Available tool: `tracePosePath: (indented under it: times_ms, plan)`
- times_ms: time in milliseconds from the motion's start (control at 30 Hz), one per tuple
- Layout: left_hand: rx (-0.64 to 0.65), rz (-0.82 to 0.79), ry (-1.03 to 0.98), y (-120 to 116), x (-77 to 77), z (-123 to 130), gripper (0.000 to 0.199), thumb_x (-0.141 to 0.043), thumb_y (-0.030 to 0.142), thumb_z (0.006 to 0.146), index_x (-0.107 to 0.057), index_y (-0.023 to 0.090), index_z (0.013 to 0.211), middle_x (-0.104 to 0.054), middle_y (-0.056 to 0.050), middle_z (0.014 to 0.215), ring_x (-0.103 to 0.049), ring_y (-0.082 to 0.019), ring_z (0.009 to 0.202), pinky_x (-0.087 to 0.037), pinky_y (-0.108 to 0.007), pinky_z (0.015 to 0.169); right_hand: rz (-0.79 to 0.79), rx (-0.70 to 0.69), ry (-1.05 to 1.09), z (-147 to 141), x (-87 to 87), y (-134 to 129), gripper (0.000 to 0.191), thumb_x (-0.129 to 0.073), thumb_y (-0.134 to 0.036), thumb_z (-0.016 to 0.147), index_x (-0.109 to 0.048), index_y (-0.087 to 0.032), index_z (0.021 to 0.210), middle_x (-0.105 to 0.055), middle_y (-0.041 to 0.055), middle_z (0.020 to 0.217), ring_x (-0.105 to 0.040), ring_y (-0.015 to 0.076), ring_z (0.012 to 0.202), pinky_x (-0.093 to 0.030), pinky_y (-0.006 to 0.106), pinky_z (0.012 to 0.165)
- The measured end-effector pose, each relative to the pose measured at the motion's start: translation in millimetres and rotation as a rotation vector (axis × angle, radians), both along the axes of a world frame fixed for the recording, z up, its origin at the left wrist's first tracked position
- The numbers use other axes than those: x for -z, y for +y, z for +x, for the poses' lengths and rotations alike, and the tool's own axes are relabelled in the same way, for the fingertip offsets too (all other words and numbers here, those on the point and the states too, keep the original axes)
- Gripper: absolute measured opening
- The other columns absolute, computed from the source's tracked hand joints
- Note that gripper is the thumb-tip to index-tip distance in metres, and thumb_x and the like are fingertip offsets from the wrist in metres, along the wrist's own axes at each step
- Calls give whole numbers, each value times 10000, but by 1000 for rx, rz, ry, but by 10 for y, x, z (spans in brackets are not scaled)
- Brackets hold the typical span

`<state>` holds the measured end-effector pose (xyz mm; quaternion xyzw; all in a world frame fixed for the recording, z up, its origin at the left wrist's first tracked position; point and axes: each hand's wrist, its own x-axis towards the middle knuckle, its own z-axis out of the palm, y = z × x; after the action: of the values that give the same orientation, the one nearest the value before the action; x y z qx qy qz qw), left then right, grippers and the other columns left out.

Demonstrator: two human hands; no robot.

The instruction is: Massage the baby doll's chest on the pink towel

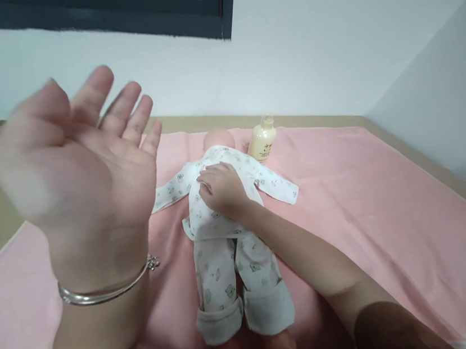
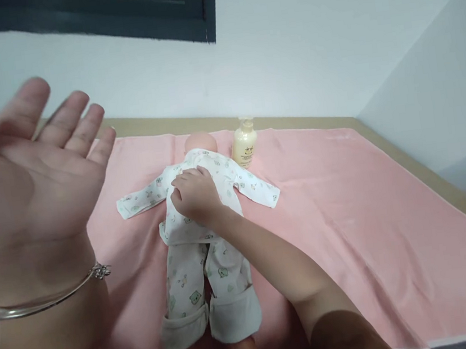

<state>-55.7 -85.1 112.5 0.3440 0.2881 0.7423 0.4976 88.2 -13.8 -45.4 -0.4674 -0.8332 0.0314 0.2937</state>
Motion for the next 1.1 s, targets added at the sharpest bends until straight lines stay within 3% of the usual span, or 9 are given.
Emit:
tracePosePath:
  times_ms: [200, 333, 767, 1000, 1100]
  plan:
    - [-36, -49, -69, -46, -105, 109, 503, -407, 335, 1032, -569, 65, 1424, -607, -196, 1493, -582, -284, 1487, -307, -527, 1407, -18, 5, -1, -33, -9, -5, 285, -560, -170, 936, -817, -167, 1059, -807, 91, 1259, -664, 289, 1329, -379, 484, 1254]
    - [-28, -45, -106, -48, -115, 113, 489, -409, 321, 1040, -580, 55, 1413, -649, -196, 1426, -629, -275, 1423, -267, -544, 1415, 1, 4, -1, -37, 11, 2, 282, -557, -170, 932, -820, -175, 1035, -810, 91, 1252, -675, 285, 1309, -397, 475, 1245]
    - [-29, -61, -65, -53, -115, 102, 471, -385, 340, 1061, -596, 81, 1393, -667, -165, 1406, -649, -250, 1404, -324, -515, 1397, -4, 14, 5, -29, 28, -1, 280, -553, -158, 933, -817, -185, 1024, -811, 78, 1250, -668, 270, 1305, -380, 458, 1244]
    - [-8, -30, 13, -61, -60, 78, 497, -386, 351, 1056, -573, 77, 1427, -580, -191, 1527, -587, -285, 1489, -510, -422, 1285, -11, -3, -48, 3, -44, -22, 309, -521, -166, 954, -818, -157, 1038, -804, 90, 1247, -673, 277, 1243, -406, 446, 1188]
    - [10, -24, 63, -55, -24, 51, 471, -390, 363, 1072, -629, 129, 1403, -636, -145, 1491, -607, -252, 1475, -527, -417, 1281, -51, -2, -64, 9, -90, -36, 338, -510, -158, 960, -817, -148, 1102, -799, 86, 1255, -656, 283, 1276, -373, 465, 1228]
